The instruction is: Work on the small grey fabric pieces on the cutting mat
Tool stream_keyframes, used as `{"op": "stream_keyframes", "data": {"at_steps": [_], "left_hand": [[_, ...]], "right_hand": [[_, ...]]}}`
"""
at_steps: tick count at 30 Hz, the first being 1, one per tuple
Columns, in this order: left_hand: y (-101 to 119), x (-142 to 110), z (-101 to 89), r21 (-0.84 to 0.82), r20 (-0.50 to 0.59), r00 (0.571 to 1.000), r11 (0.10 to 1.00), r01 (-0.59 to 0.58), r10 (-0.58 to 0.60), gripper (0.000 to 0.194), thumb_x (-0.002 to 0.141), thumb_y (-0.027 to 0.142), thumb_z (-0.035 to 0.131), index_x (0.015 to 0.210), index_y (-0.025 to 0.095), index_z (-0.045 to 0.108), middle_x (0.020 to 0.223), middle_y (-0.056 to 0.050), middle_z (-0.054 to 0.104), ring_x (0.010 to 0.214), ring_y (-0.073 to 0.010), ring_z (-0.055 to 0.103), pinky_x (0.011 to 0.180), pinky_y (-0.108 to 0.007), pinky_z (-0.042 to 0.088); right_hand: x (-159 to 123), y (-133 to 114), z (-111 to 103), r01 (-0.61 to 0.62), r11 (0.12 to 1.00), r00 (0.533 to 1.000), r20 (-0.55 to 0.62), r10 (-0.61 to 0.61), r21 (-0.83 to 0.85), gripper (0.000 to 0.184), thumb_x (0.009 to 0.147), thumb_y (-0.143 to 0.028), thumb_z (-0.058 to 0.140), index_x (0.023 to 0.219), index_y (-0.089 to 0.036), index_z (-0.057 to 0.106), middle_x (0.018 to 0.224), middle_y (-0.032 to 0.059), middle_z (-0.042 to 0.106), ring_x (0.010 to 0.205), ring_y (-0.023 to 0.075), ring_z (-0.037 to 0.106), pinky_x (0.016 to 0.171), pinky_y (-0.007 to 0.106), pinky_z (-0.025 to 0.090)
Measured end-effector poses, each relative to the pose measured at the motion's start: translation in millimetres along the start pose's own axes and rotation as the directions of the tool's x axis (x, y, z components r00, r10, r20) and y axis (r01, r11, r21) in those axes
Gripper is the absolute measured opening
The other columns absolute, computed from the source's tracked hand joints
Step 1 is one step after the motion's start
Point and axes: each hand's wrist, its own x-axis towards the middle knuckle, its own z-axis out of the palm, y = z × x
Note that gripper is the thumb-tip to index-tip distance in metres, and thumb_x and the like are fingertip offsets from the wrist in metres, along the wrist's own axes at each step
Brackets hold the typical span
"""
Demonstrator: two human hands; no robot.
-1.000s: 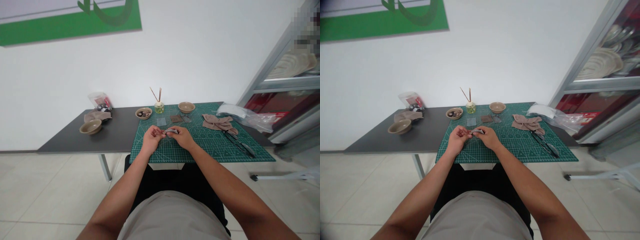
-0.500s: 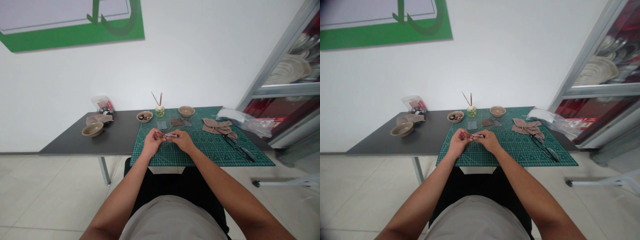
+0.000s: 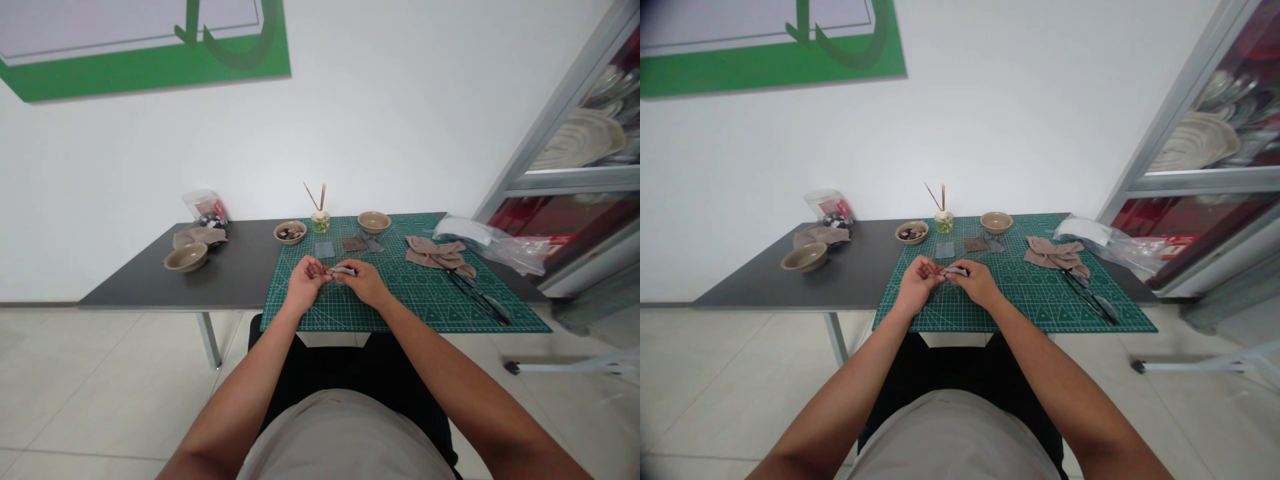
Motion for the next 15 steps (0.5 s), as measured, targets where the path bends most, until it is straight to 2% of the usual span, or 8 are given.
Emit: {"op": "stream_keyframes", "data": {"at_steps": [3, 7, 10, 13, 15], "left_hand": [[0.9, -0.8, 0.3, 0.005, 0.003, 1.000, 1.000, -0.005, 0.005, 0.029, 0.060, 0.012, 0.074, 0.076, 0.020, 0.051, 0.068, 0.004, 0.062, 0.072, -0.0141, 0.063, 0.069, -0.027, 0.047], [1.7, -1.4, 0.8, 0.014, -0.003, 1.000, 1.000, -0.009, 0.009, 0.030, 0.060, 0.013, 0.074, 0.075, 0.020, 0.050, 0.070, 0.003, 0.064, 0.073, -0.0144, 0.064, 0.069, -0.028, 0.047], [0.7, -0.8, 0.9, 0.007, -0.008, 1.000, 1.000, -0.006, 0.006, 0.030, 0.060, 0.013, 0.074, 0.076, 0.020, 0.050, 0.070, 0.004, 0.064, 0.073, -0.0147, 0.064, 0.070, -0.029, 0.048], [0.3, -0.8, 0.9, 0.001, -0.015, 1.000, 1.000, -0.008, 0.008, 0.029, 0.060, 0.013, 0.074, 0.076, 0.021, 0.050, 0.068, 0.004, 0.062, 0.073, -0.0146, 0.063, 0.070, -0.028, 0.047], [1.2, -1.4, 1.0, 0.007, -0.018, 1.000, 1.000, -0.009, 0.009, 0.029, 0.060, 0.013, 0.074, 0.076, 0.020, 0.050, 0.068, 0.004, 0.062, 0.073, -0.0143, 0.063, 0.069, -0.028, 0.047]], "right_hand": [[-0.2, -0.7, -0.8, -0.017, 1.000, 1.000, 0.010, 0.017, 0.007, 0.018, 0.077, -0.037, 0.069, 0.087, -0.023, 0.073, 0.080, -0.0003, 0.072, 0.075, 0.0170, 0.064, 0.071, 0.029, 0.047], [-0.2, 0.8, -1.3, -0.039, 0.999, 0.999, -0.038, 0.038, -0.022, 0.020, 0.075, -0.040, 0.071, 0.084, -0.022, 0.073, 0.073, -0.0007, 0.070, 0.068, 0.0163, 0.062, 0.066, 0.029, 0.045], [0.0, 1.1, -0.8, -0.038, 0.999, 0.998, -0.058, 0.037, -0.011, 0.020, 0.077, -0.039, 0.069, 0.086, -0.022, 0.074, 0.078, 0.0003, 0.072, 0.072, 0.0171, 0.063, 0.069, 0.030, 0.047], [0.1, 0.6, -0.1, -0.017, 1.000, 1.000, -0.016, 0.017, -0.004, 0.019, 0.079, -0.037, 0.067, 0.090, -0.023, 0.074, 0.086, 0.0013, 0.074, 0.080, 0.0184, 0.066, 0.076, 0.032, 0.048], [0.0, 0.7, -0.1, -0.019, 1.000, 1.000, -0.004, 0.019, -0.011, 0.019, 0.078, -0.037, 0.068, 0.090, -0.022, 0.074, 0.084, 0.0013, 0.074, 0.078, 0.0184, 0.066, 0.074, 0.031, 0.048]]}}
